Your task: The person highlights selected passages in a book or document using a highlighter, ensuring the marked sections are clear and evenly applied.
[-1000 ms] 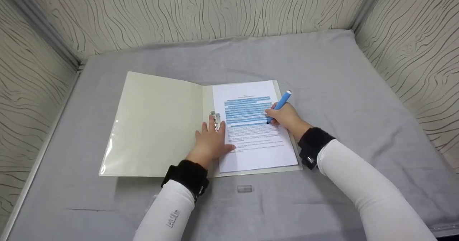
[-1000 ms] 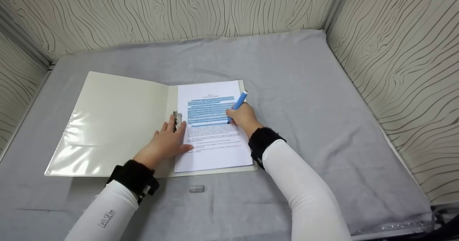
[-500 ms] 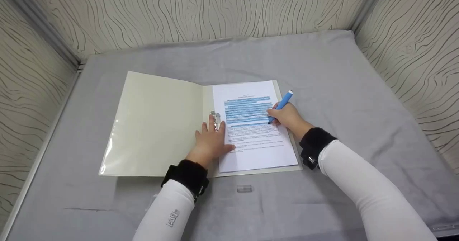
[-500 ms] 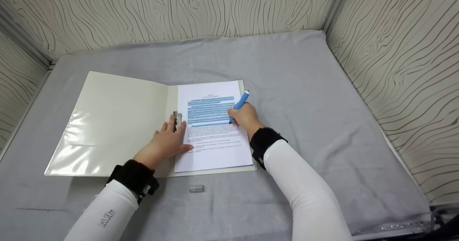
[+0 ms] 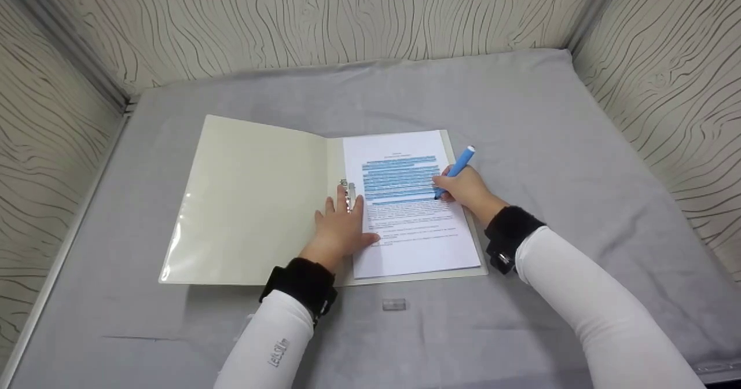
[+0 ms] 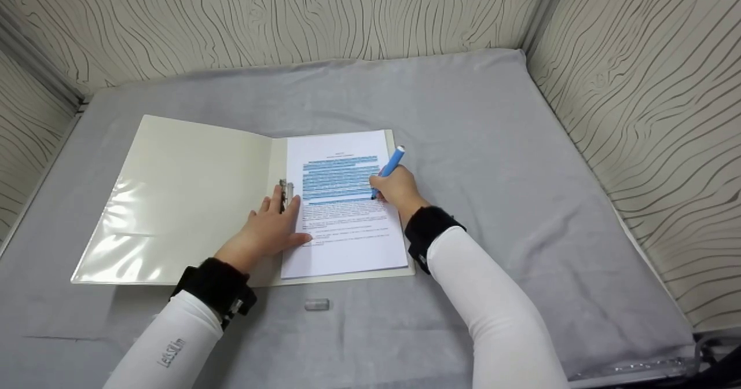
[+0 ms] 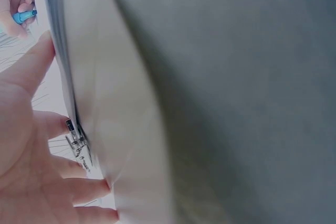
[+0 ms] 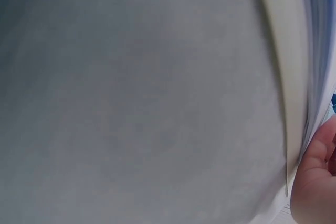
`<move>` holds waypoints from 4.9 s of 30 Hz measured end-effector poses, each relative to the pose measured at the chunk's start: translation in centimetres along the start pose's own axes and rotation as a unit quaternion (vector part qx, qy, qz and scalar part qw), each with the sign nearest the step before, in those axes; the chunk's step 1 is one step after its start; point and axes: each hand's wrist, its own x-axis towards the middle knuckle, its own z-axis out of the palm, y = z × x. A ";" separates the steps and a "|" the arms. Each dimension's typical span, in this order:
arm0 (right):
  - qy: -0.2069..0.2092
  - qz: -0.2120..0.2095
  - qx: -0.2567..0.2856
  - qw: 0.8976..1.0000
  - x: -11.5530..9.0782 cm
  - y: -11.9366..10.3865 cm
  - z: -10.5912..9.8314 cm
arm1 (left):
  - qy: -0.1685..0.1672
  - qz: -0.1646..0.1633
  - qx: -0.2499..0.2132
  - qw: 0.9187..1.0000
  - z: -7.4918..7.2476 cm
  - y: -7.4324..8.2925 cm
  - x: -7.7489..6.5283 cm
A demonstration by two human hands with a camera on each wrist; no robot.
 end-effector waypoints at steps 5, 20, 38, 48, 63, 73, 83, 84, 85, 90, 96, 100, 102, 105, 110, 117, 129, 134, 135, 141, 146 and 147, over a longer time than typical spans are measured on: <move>0.002 -0.002 -0.008 1.000 0.0 0.1 -0.2 | -0.001 -0.001 -0.005 1.000 0.0 0.0 0.0; 0.008 -0.009 -0.013 1.000 0.0 0.3 -0.5 | 0.004 0.003 0.011 1.000 0.1 0.0 0.1; 0.012 0.014 -0.011 1.000 0.0 0.6 -0.9 | -0.004 0.001 0.010 1.000 -0.1 0.0 0.0; 0.007 0.009 -0.007 1.000 0.2 0.7 -1.3 | -0.002 0.000 0.014 1.000 0.0 -0.1 0.1; 0.009 0.011 -0.013 1.000 0.3 1.0 -1.3 | 0.000 -0.002 0.013 1.000 0.1 0.1 0.0; 0.015 0.009 0.000 1.000 0.4 1.1 -1.4 | -0.006 -0.001 0.016 1.000 0.2 0.1 0.2; 0.015 0.013 0.003 1.000 0.3 1.0 -1.5 | -0.011 -0.005 0.013 1.000 0.0 0.2 0.1; 0.014 0.014 0.001 1.000 0.3 1.0 -1.5 | -0.010 -0.004 0.014 1.000 0.0 0.2 0.1; 0.012 0.014 0.001 1.000 0.3 1.0 -1.5 | -0.011 -0.004 0.015 1.000 -0.1 0.2 0.1; 0.007 0.021 0.001 1.000 0.3 1.0 -1.6 | -0.012 0.000 0.015 1.000 -0.1 0.1 0.0; 0.008 0.026 -0.004 1.000 0.1 0.9 -1.5 | -0.013 0.000 0.012 1.000 -0.1 0.1 0.1; 0.011 0.027 -0.006 1.000 0.1 0.9 -1.4 | -0.015 -0.001 0.007 1.000 -0.1 0.1 0.2; 0.013 0.027 -0.007 1.000 0.1 0.9 -1.5 | -0.015 -0.002 0.007 1.000 -0.1 0.1 0.2; 0.005 0.024 -0.002 1.000 0.4 0.9 -1.5 | -0.010 -0.003 0.004 1.000 -0.1 -0.1 0.2; -0.028 0.042 0.060 0.997 0.7 0.6 -2.0 | -0.002 -0.004 0.002 1.000 0.0 -0.1 0.1; -0.038 0.018 0.062 0.997 0.1 -1.5 -0.4 | -0.007 -0.005 -0.010 1.000 -0.1 0.2 -0.1; -0.051 -0.034 -0.001 0.998 -0.7 -4.5 6.2 | -0.008 -0.005 0.005 1.000 -0.1 0.2 0.0; -0.046 -0.045 0.010 0.998 -0.6 -5.0 7.5 | -0.006 -0.006 0.015 1.000 -0.2 0.3 -0.1; -0.049 -0.043 0.011 0.998 -0.6 -5.1 7.7 | -0.005 -0.006 0.017 1.000 -0.2 0.3 -0.1; -0.056 -0.040 0.006 0.998 -0.7 -5.1 8.9 | -0.005 -0.004 0.023 1.000 -0.2 0.4 0.0; -0.061 -0.055 -0.008 0.997 -0.7 -5.1 9.8 | -0.011 -0.007 0.023 1.000 -0.3 0.2 0.1; -0.063 -0.056 -0.010 0.996 -0.7 -5.1 9.9 | -0.012 -0.006 0.022 1.000 -0.3 0.2 0.1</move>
